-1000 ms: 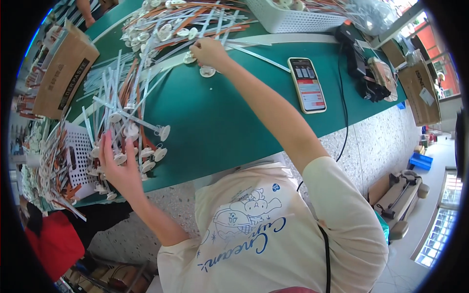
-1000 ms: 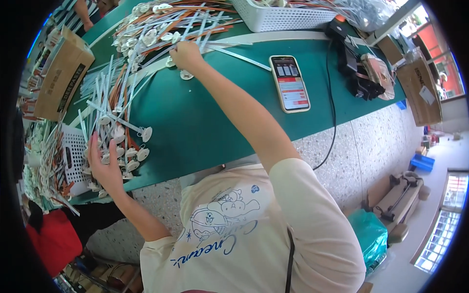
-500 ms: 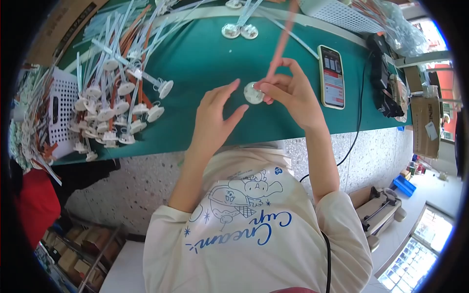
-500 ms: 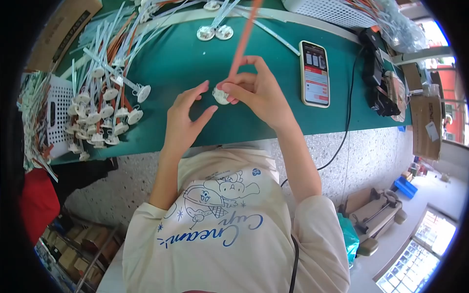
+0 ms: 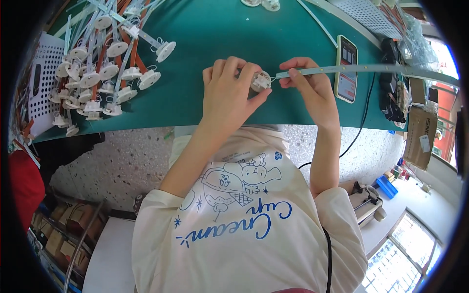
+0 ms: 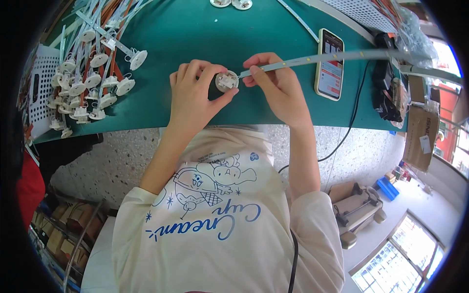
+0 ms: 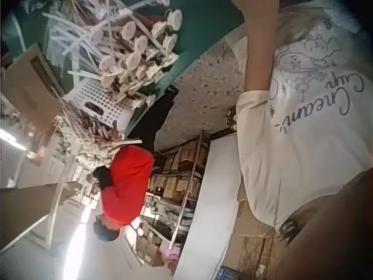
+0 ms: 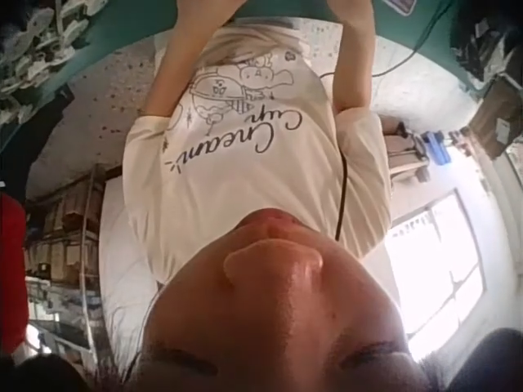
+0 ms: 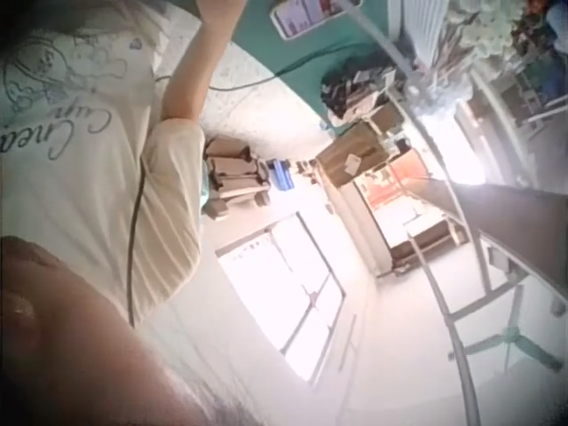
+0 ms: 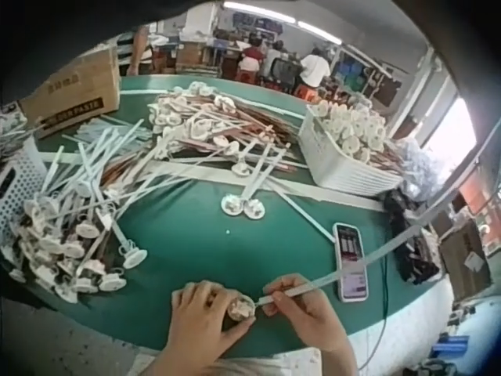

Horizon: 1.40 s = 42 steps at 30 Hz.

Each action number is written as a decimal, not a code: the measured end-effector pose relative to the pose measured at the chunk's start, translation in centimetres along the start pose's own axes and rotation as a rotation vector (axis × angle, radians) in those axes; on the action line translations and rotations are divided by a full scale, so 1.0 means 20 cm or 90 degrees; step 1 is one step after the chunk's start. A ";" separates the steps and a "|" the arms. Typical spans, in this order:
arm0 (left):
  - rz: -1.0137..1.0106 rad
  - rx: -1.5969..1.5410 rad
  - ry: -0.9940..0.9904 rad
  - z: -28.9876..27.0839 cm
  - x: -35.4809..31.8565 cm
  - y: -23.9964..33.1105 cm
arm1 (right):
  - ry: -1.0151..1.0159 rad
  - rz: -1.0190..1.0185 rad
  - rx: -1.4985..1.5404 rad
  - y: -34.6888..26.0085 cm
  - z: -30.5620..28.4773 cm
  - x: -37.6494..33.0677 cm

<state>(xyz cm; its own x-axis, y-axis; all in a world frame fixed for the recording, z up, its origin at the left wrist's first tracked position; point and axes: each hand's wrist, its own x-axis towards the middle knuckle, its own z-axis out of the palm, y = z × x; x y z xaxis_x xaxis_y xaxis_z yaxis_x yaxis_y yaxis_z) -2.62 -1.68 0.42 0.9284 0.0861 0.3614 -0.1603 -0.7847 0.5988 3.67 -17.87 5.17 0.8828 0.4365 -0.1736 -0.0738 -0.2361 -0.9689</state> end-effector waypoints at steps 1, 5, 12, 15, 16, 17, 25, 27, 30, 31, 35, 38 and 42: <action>-0.006 -0.003 -0.001 0.00 0.00 0.00 | -0.004 0.005 -0.002 0.00 0.00 0.00; 0.004 -0.019 0.005 0.01 0.00 -0.01 | 0.022 -0.006 0.002 0.02 0.00 0.00; 0.027 -0.038 0.013 0.01 0.01 -0.02 | 0.061 -0.042 -0.059 0.04 -0.01 0.01; 0.038 -0.039 0.017 0.01 0.01 -0.02 | 0.068 -0.080 0.039 0.05 -0.02 0.01; 0.036 -0.040 0.017 0.01 0.00 -0.02 | 0.067 -0.077 0.038 0.05 -0.02 0.00; 0.032 -0.040 0.009 0.01 0.00 -0.02 | 0.066 -0.078 0.065 0.06 -0.01 0.00; 0.039 -0.076 -0.007 -0.03 0.00 -0.01 | 0.085 -0.088 0.074 0.07 -0.01 0.00; 0.067 -0.165 -0.038 -0.04 0.00 -0.03 | 0.085 -0.100 0.068 0.05 0.00 0.00; 0.058 -0.142 -0.074 -0.04 0.00 -0.04 | 0.096 -0.096 0.026 0.03 0.03 -0.02; 0.055 -0.144 -0.076 -0.04 0.00 -0.03 | 0.096 -0.092 0.025 0.02 0.04 -0.03; 0.086 -0.062 -0.060 -0.02 0.00 -0.03 | 0.156 -0.062 -0.025 0.00 0.08 -0.10; 0.067 -0.024 -0.061 -0.01 -0.01 -0.02 | 0.185 -0.027 -0.067 -0.02 0.11 -0.14; 0.022 0.020 -0.076 -0.01 -0.01 0.00 | 0.195 -0.032 -0.053 0.02 0.12 -0.14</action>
<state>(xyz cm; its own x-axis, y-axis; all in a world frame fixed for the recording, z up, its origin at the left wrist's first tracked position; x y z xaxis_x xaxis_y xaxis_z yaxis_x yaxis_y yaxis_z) -2.89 -1.60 0.41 0.9562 -0.0141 0.2925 -0.1843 -0.8052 0.5636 0.12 -17.08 4.91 0.9839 0.1707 -0.0533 -0.0002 -0.2968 -0.9549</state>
